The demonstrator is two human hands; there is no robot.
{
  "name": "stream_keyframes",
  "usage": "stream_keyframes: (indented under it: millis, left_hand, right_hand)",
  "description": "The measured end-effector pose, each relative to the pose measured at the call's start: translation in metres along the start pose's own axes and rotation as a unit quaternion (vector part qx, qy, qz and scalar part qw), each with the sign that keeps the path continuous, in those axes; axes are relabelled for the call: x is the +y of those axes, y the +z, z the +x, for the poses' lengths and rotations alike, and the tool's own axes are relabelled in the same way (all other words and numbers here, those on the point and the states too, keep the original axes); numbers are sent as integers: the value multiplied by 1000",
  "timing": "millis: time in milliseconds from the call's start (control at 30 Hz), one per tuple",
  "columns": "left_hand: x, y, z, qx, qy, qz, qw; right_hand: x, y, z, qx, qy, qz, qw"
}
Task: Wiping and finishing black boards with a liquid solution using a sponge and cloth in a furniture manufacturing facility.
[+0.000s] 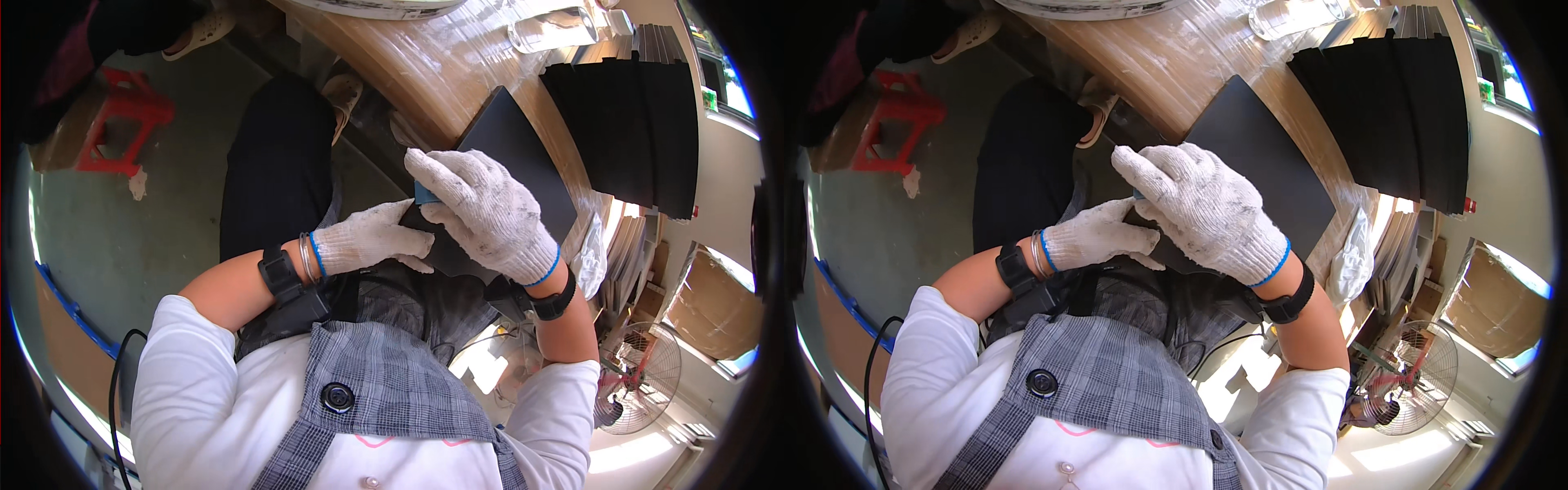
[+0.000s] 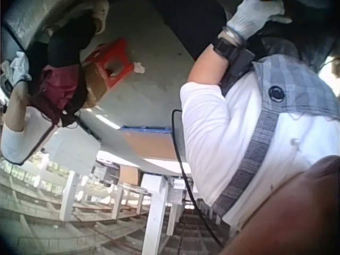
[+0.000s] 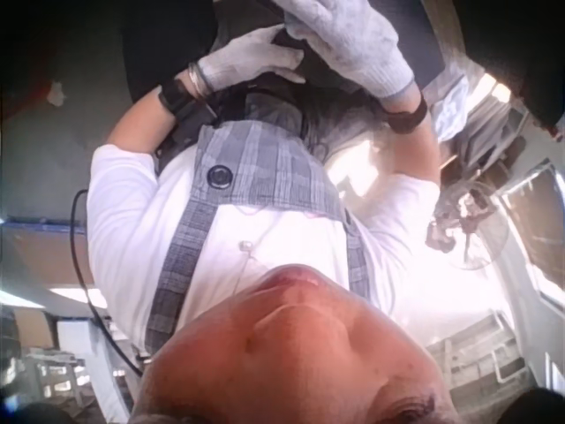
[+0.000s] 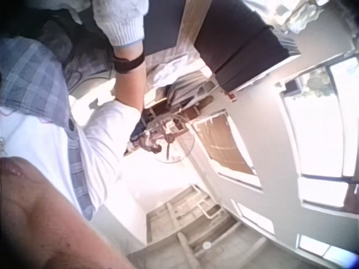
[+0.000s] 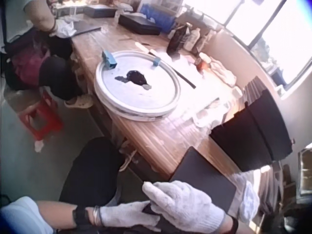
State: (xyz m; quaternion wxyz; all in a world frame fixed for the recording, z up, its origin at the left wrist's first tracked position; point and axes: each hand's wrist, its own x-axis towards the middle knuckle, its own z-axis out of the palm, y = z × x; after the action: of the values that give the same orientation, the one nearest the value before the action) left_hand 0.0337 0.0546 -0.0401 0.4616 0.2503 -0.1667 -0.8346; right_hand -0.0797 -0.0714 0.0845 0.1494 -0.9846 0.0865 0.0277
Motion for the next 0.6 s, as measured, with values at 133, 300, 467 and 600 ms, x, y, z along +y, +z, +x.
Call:
stream_keyframes:
  millis: [133, 300, 467, 600]
  left_hand:
    - [2, -1, -2, -20, -6, 1, 1000]
    - [1, -9, -3, -28, -19, -2, 999]
    - [3, -7, 1, -3, -45, -10, 999]
    - [0, -11, 3, -7, -62, -22, 998]
  right_hand:
    - [59, -18, 2, 80, 26, -113, 990]
    - [18, -19, 16, -14, -2, -72, 997]
    - [39, -22, 21, -22, -13, -167, 986]
    - [92, -45, 26, 75, 54, -234, 968]
